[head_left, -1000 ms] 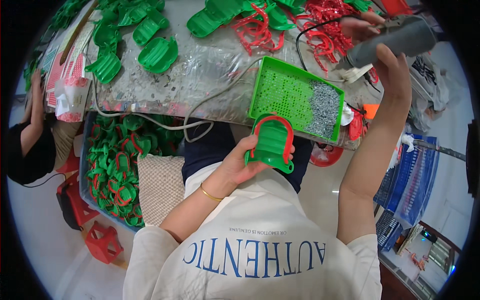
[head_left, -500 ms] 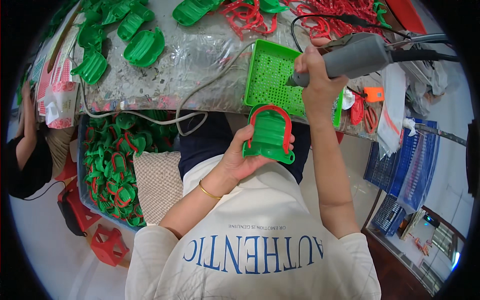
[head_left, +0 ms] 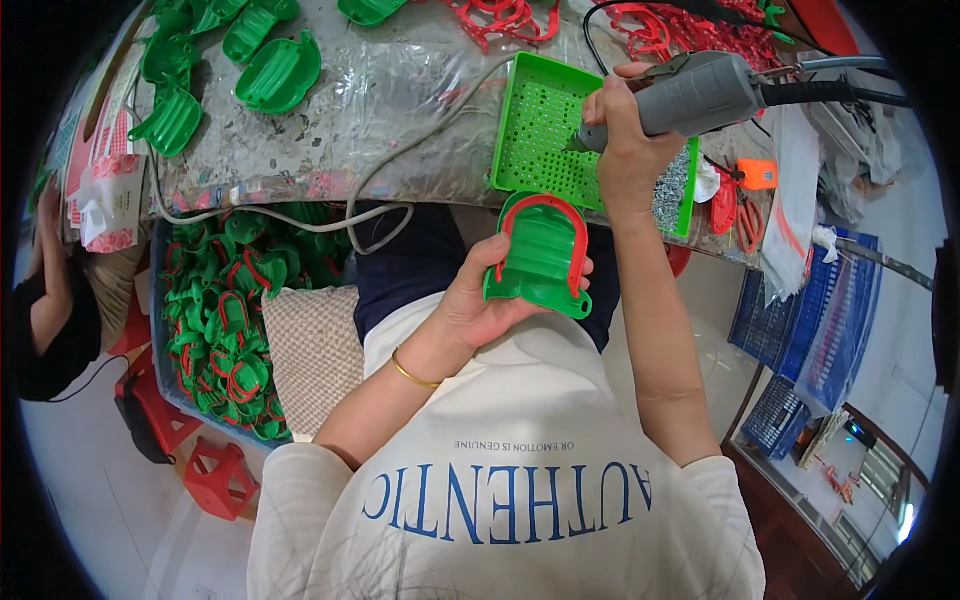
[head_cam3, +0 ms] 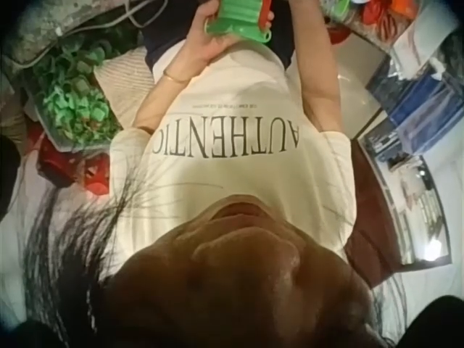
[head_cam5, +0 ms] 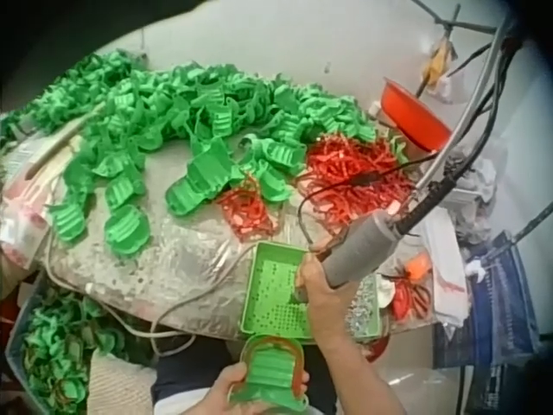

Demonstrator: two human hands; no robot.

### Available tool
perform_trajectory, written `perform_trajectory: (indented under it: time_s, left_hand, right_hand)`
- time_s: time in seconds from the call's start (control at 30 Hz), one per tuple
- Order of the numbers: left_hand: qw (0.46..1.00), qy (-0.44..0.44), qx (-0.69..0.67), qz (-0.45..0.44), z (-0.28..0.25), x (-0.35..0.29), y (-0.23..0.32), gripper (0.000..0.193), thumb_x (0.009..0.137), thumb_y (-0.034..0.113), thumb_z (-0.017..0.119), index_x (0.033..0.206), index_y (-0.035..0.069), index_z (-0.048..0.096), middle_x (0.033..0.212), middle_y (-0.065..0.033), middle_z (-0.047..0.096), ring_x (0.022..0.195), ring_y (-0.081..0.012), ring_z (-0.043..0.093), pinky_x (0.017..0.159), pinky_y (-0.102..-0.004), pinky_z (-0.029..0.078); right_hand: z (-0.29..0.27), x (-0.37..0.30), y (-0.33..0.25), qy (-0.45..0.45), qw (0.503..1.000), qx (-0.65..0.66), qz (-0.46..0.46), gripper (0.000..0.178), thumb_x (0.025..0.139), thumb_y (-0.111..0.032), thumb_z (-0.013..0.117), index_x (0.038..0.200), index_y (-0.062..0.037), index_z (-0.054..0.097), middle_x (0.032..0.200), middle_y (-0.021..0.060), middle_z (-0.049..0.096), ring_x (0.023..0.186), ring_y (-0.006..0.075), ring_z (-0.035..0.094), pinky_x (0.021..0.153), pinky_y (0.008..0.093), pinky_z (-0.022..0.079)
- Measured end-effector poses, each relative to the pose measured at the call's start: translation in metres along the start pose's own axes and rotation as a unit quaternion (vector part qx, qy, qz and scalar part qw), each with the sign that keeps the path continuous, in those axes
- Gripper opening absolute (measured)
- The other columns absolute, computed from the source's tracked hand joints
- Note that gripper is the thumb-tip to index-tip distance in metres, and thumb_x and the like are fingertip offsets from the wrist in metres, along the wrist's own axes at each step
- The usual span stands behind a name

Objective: Assembling green and red toy components using a small handheld tool on a factory workbench.

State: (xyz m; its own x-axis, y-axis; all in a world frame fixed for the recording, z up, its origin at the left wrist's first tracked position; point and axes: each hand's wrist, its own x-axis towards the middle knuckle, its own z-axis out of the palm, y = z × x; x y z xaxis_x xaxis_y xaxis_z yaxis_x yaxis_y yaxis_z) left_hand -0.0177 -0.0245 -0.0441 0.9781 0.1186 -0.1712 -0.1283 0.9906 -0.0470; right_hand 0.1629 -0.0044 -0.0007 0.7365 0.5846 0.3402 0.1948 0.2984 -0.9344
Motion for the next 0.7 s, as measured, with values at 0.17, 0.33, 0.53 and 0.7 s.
perform_trajectory:
  time_s: [0.17,0.33,0.53,0.7]
  left_hand:
    - [1.0,0.011,0.005,0.003,0.0,-0.001,0.0,0.076,0.08,0.046,0.062,0.132,-0.004,0.038,0.122,-0.0291,0.051,0.109,-0.0369,0.055,0.097,-0.048,0.043]
    - [1.0,0.005,0.002,0.001,0.0,0.0,0.0,0.076,0.08,0.046,0.062,0.132,-0.003,0.038,0.121,-0.0286,0.052,0.108,-0.0364,0.056,0.096,-0.0474,0.043]
    - [1.0,0.018,-0.007,-0.005,-0.001,0.0,-0.001,0.074,0.081,0.046,0.061,0.132,-0.003,0.04,0.122,-0.0283,0.051,0.109,-0.0364,0.055,0.096,-0.0474,0.043]
    - [1.0,0.012,-0.006,0.004,-0.002,0.0,0.0,0.072,0.081,0.045,0.06,0.131,-0.003,0.041,0.122,-0.0282,0.052,0.109,-0.0368,0.055,0.096,-0.0474,0.043]
  right_hand:
    - [0.0,0.0,0.003,-0.004,1.0,-0.006,-0.013,0.013,0.086,0.003,0.055,0.098,0.0034,0.05,0.064,0.0044,0.05,0.055,0.0121,0.049,0.056,0.0281,0.043]
    - [-0.001,0.001,0.005,-0.013,0.999,-0.028,-0.012,0.013,0.086,0.002,0.055,0.098,0.0031,0.051,0.064,0.0044,0.05,0.056,0.0129,0.05,0.056,0.0275,0.042]
    - [-0.001,0.005,-0.019,0.009,0.998,0.042,-0.041,0.016,0.085,0.001,0.056,0.1,0.0043,0.051,0.064,0.0044,0.048,0.055,0.0125,0.046,0.057,0.0297,0.041]
    - [0.008,-0.004,-0.059,-0.038,0.992,0.12,-0.01,0.019,0.085,-0.004,0.055,0.1,0.0037,0.049,0.061,0.0017,0.039,0.055,0.0125,0.042,0.055,0.0289,0.038]
